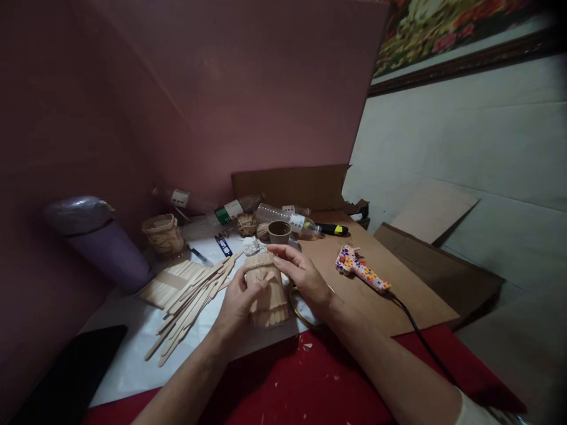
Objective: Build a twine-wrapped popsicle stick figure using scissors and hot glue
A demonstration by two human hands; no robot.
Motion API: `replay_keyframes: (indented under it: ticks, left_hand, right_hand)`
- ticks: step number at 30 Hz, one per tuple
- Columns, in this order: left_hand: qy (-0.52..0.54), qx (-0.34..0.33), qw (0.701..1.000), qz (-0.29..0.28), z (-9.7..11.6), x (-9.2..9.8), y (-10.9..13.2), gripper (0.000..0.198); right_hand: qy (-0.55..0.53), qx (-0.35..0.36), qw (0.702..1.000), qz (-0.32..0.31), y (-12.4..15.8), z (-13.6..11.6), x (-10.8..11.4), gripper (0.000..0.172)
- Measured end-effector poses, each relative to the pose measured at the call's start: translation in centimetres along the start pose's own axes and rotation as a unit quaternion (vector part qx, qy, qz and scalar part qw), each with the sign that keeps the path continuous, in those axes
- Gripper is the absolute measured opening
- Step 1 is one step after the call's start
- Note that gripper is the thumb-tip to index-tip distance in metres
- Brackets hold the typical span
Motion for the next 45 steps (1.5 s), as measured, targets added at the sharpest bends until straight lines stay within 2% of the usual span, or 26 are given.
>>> replay_keyframes:
  ticks: [4,9,15,21,31,40,45]
  left_hand:
    - [0.006,-0.009,1.000,0.009,0.1,0.0,0.1,0.048]
    - [0.018,-0.003,1.000,0.010,0.6,-0.1,0.4,0.048]
    - [0.026,-0.015,0.999,0.020,0.8,-0.3,0.3,0.050]
    - [0.012,-0.025,0.999,0.016,0.7,-0.1,0.4,0.048]
    - [0.004,-0.038,0.999,0.017,1.0,-0.4,0.4,0.051]
    - [0.031,-0.047,0.998,-0.022,1.6,-0.9,1.0,0.051]
    - [0.024,-0.044,0.999,0.013,1.4,-0.9,0.8,0.051]
  right_hand:
    - [0.075,0.027,0.996,0.030,0.1,-0.2,0.1,0.032]
    - [0.123,0.045,0.991,0.023,0.4,-0.7,0.1,0.035]
    - [0.177,0.108,0.977,0.051,0.7,-1.1,-0.1,0.012]
    - [0.233,0.116,0.964,0.050,0.8,-1.0,-0.4,0.004]
    - [0.207,0.096,0.972,0.053,0.8,-0.7,-0.7,0.003]
    - [0.173,0.072,0.981,0.043,0.7,-0.7,-0.6,0.004]
    - [0.172,0.075,0.981,0.045,0.7,-0.6,-0.6,0.003]
Point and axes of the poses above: each hand's wrist, its own y-axis away from the middle knuckle, its own x-axis out of the back of the hand, z = x × y, the point moved 2 cm from there along -y, towards the middle knuckle, and after that the axes turned 9 degrees about -z, right-handed, at the moved point
